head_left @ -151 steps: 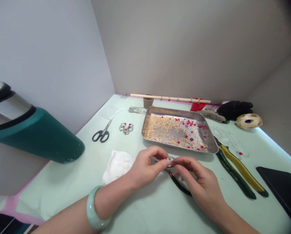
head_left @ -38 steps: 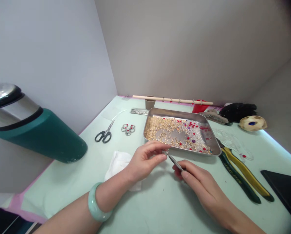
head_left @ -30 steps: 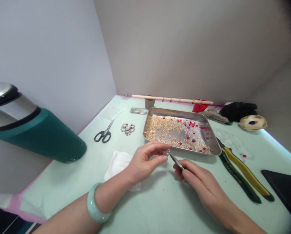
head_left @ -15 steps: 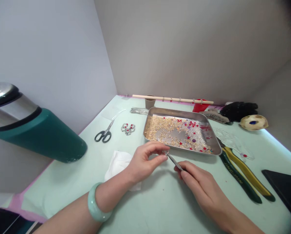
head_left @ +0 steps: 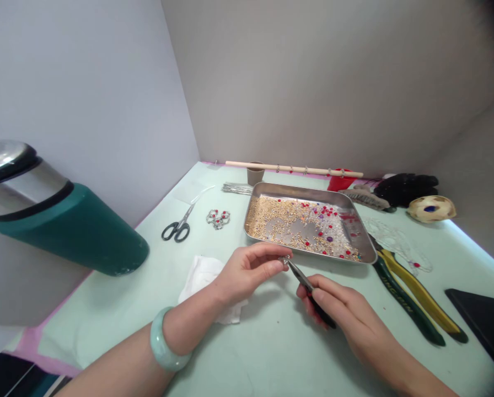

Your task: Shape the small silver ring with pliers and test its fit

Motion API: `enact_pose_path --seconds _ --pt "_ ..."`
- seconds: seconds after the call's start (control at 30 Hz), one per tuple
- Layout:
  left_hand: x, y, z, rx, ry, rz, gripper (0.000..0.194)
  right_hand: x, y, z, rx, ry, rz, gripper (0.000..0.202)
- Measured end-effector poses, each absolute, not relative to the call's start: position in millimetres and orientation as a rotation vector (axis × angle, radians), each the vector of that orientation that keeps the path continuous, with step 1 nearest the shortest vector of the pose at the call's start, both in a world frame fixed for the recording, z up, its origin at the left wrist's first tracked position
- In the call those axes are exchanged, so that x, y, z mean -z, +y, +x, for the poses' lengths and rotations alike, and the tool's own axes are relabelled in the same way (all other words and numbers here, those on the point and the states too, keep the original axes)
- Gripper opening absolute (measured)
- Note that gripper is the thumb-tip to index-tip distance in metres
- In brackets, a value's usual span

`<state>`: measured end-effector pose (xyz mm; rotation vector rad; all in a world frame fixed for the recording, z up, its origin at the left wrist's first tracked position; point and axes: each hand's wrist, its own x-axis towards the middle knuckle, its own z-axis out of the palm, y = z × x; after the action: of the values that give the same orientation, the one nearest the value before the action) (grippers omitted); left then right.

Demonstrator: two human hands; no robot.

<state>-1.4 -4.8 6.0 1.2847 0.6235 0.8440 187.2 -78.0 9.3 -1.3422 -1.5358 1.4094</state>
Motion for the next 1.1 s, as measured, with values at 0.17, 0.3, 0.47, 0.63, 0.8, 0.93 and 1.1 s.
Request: enact_pose_path --seconds 0.17,0.3,0.47,0.63,0.8,0.93,1.1 --pt "-3.2 -2.9 -3.6 -0.790 0.593 1.206 0.026 -6.9 -75.9 190.6 -1.697 -1.270 -1.189 0.030" --pt "0.5 -2.4 -4.4 -0.713 0.564 1.147 0.026 -2.9 -74.9 193.2 -1.809 -1.207 -1.118 0.028" --pt "1.1 -3.0 -4.5 -0.691 0.579 1.123 0.023 -0.5 -73.7 192.6 -1.761 -1.279 -1.149 0.029" --pt "1.6 -2.5 -4.8 -0.729 0.586 1.159 0.024 -6.5 -74.3 190.7 -1.674 -1.394 -1.208 0.030" --pt "2.0 -2.9 -5.3 -0.724 0.574 1.192 0.024 -13.9 -75.5 189.2 -1.514 -1.561 -1.282 0.029" --pt "1.3 -3.1 -5.6 -0.713 0.589 1.198 0.024 -16.5 -76.0 190.0 -1.243 -1.815 -1.362 0.028" --pt "3.0 -2.9 -6.0 -0.700 0.606 1.193 0.024 -14.9 -77.0 190.9 -1.018 -2.008 -1.381 0.024"
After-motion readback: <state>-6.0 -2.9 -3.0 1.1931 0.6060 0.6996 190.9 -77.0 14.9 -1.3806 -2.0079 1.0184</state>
